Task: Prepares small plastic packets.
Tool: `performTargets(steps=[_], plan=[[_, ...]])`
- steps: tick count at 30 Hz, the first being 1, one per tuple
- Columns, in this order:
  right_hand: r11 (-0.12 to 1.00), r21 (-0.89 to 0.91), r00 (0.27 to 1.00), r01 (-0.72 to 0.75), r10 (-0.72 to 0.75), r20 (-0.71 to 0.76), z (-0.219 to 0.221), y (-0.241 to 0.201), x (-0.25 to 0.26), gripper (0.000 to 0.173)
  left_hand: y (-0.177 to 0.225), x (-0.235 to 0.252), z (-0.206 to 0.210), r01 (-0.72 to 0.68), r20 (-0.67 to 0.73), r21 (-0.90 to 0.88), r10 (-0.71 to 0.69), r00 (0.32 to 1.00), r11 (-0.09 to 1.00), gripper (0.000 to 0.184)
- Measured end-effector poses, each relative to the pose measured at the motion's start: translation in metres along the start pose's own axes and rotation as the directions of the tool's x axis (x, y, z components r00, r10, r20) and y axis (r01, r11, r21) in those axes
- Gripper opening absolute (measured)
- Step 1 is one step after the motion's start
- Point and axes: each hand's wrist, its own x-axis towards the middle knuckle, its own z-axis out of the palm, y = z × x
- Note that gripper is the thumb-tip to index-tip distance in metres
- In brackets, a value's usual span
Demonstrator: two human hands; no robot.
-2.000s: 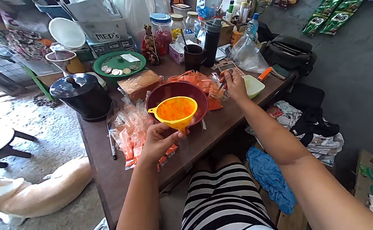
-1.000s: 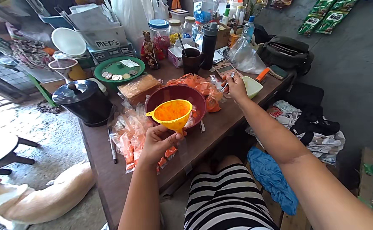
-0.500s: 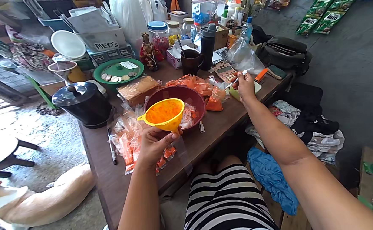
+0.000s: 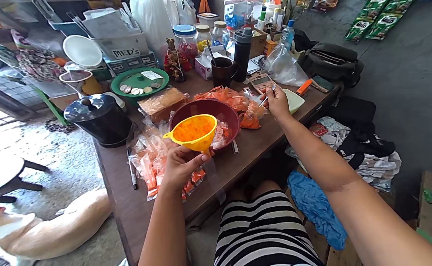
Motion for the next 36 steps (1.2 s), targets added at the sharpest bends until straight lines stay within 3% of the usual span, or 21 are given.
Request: performTargets(steps=[11,24,36], plan=[[0.998,0.058,0.994,0.000,0.007,-0.110,-0.026,-0.008,0.011,0.032,0.000,0.000,-0.001,0.006,0.002,-0.003,-0.006,1.000,1.000,0.027],[0.985,0.172,0.998,0.014,-0.003,-0.062,-0.011,-0.024,0.008,0.031,-0.001,0.001,-0.001,0.005,0.005,-0.019,-0.005,1.000,1.000,0.026],[0.991,0.129,0.993,-0.029,0.044,-0.110,-0.018,-0.005,0.007,0.029,0.000,0.001,0.000,0.005,0.016,-0.028,-0.005,1.000,1.000,0.027]])
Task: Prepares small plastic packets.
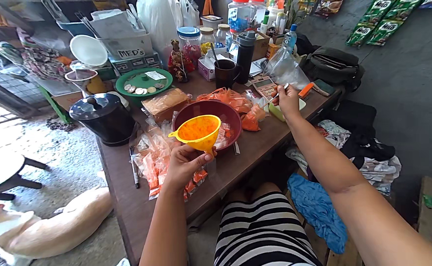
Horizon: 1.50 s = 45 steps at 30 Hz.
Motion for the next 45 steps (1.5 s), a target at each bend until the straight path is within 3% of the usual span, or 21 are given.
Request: performTargets(steps=[8,19,25,31,38,45], plan=[[0.988,0.128,0.993,-0.089,0.099,-0.070,-0.011,0.007,-0.003,0.028,-0.001,0.001,0.000,0.006,-0.006,-0.001,-0.006,1.000,1.000,0.026],[0.994,0.062,0.994,0.090,-0.086,-0.070,-0.019,-0.018,-0.005,0.030,-0.002,0.000,-0.001,0.003,0.000,0.006,-0.003,1.000,1.000,0.025],[0.990,0.111,0.996,0.084,-0.078,-0.051,0.002,-0.027,-0.014,0.027,-0.002,-0.001,-0.002,0.012,-0.008,0.001,-0.012,1.000,1.000,0.023],[0.987,0.083,0.988,0.141,-0.135,-0.071,-0.012,-0.019,-0.012,0.027,-0.001,0.000,-0.001,0.012,0.000,-0.001,-0.012,1.000,1.000,0.023],[0.971,0.204,0.972,0.127,-0.080,-0.221,-0.027,-0.017,-0.019,0.024,0.000,0.000,0.002,0.023,0.005,-0.007,-0.023,1.000,1.000,0.023],[0.944,0.315,0.963,0.101,-0.014,-0.268,-0.035,-0.021,-0.018,0.022,0.001,0.000,0.004,-0.084,-0.038,0.055,0.086,0.996,0.995,0.022]])
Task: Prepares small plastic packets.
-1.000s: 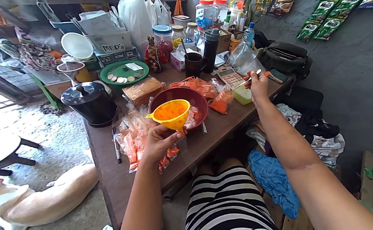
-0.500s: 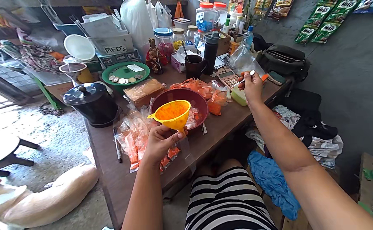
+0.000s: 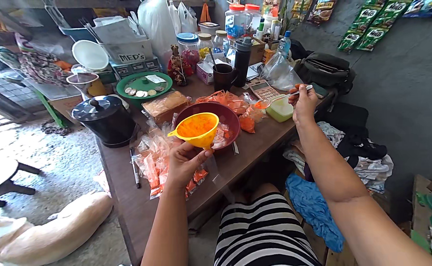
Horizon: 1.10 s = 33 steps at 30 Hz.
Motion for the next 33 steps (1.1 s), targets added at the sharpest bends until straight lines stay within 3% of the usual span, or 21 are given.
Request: performTargets(steps=[3,7,10,15,18,21,23,25,28,30,33], plan=[[0.999,0.041,0.999,0.006,-0.007,0.036,0.003,-0.016,-0.005,0.021,0.000,0.002,0.004,-0.097,-0.041,0.228,0.109,0.993,0.969,0.013],[0.991,0.122,0.986,0.049,-0.068,0.152,0.018,-0.051,-0.024,0.022,-0.005,0.004,0.004,-0.137,-0.017,0.612,0.187,0.982,0.779,0.017],[0.975,0.198,0.957,0.099,-0.147,0.249,0.033,-0.076,-0.042,0.023,-0.006,0.003,0.004,-0.097,-0.015,0.710,0.153,0.988,0.698,0.020],[0.938,0.259,0.853,0.231,-0.324,0.409,0.059,-0.108,-0.077,0.024,-0.006,0.004,0.005,-0.061,-0.013,0.743,0.106,0.994,0.667,0.020],[0.860,0.229,0.693,0.455,-0.504,0.515,0.069,-0.114,-0.099,0.021,-0.006,0.003,0.005,-0.059,-0.020,0.734,0.108,0.994,0.677,0.021],[0.712,0.190,0.432,0.676,-0.592,0.680,0.074,-0.110,-0.126,0.025,-0.006,0.002,0.004,-0.053,-0.031,0.710,0.106,0.994,0.702,0.021],[0.593,0.267,0.271,0.760,-0.662,0.698,0.074,-0.111,-0.134,0.024,-0.006,0.003,0.003,-0.067,-0.022,0.705,0.117,0.993,0.706,0.019],[0.526,0.334,0.201,0.782,-0.720,0.664,0.075,-0.115,-0.136,0.021,-0.006,0.003,0.003,-0.087,-0.014,0.699,0.135,0.991,0.710,0.016],[0.511,0.355,0.130,0.783,-0.692,0.710,0.078,-0.113,-0.140,0.021,-0.009,0.002,0.003,-0.084,-0.009,0.711,0.129,0.992,0.698,0.017],[0.534,0.334,0.183,0.777,-0.699,0.692,0.076,-0.115,-0.138,0.024,-0.010,0.002,0.002,-0.081,-0.015,0.707,0.129,0.991,0.702,0.018],[0.665,0.215,0.446,0.715,-0.671,0.592,0.073,-0.120,-0.118,0.023,-0.009,0.002,0.003,-0.069,-0.035,0.712,0.133,0.990,0.699,0.019]])
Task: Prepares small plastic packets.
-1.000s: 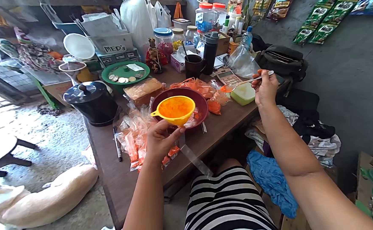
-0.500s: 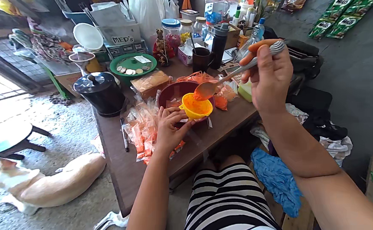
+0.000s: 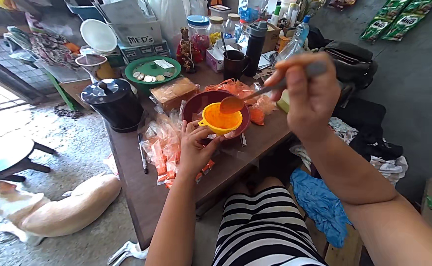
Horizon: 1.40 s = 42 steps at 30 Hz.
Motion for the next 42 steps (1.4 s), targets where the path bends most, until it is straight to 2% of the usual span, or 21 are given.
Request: performTargets(steps=[2,5,8,12,16,23,30,42], plan=[[0.977,0.094,0.970,-0.192,0.203,-0.134,-0.011,0.019,0.005,0.020,0.000,0.000,0.000,0.002,-0.010,0.003,-0.002,1.000,1.000,0.017],[0.872,0.239,0.835,-0.428,0.483,-0.263,-0.038,0.057,0.006,0.021,0.001,0.001,0.000,0.024,-0.017,-0.004,-0.024,1.000,1.000,0.017],[0.824,0.177,0.751,-0.539,0.565,-0.343,-0.066,0.095,-0.001,0.023,0.001,0.001,0.000,0.042,-0.009,0.008,-0.042,0.999,0.999,0.017],[0.773,-0.054,0.741,-0.632,0.583,-0.333,-0.089,0.137,-0.021,0.028,0.001,0.002,0.000,0.055,-0.012,0.009,-0.055,0.998,0.998,0.018],[0.749,-0.181,0.766,-0.638,0.594,-0.245,-0.087,0.154,-0.036,0.031,0.001,0.002,0.000,0.062,-0.021,0.009,-0.062,0.998,0.998,0.019],[0.725,-0.138,0.737,-0.675,0.669,-0.092,-0.061,0.170,-0.049,0.030,0.000,0.002,0.000,0.056,-0.020,0.021,-0.055,0.998,0.998,0.020],[0.710,-0.201,0.722,-0.675,0.691,0.017,-0.039,0.173,-0.056,0.029,0.001,0.002,-0.001,0.065,-0.014,0.021,-0.065,0.998,0.998,0.019],[0.699,-0.222,0.711,-0.680,0.703,0.032,-0.029,0.170,-0.061,0.029,0.002,0.003,-0.001,0.073,-0.015,0.012,-0.073,0.997,0.997,0.019]])
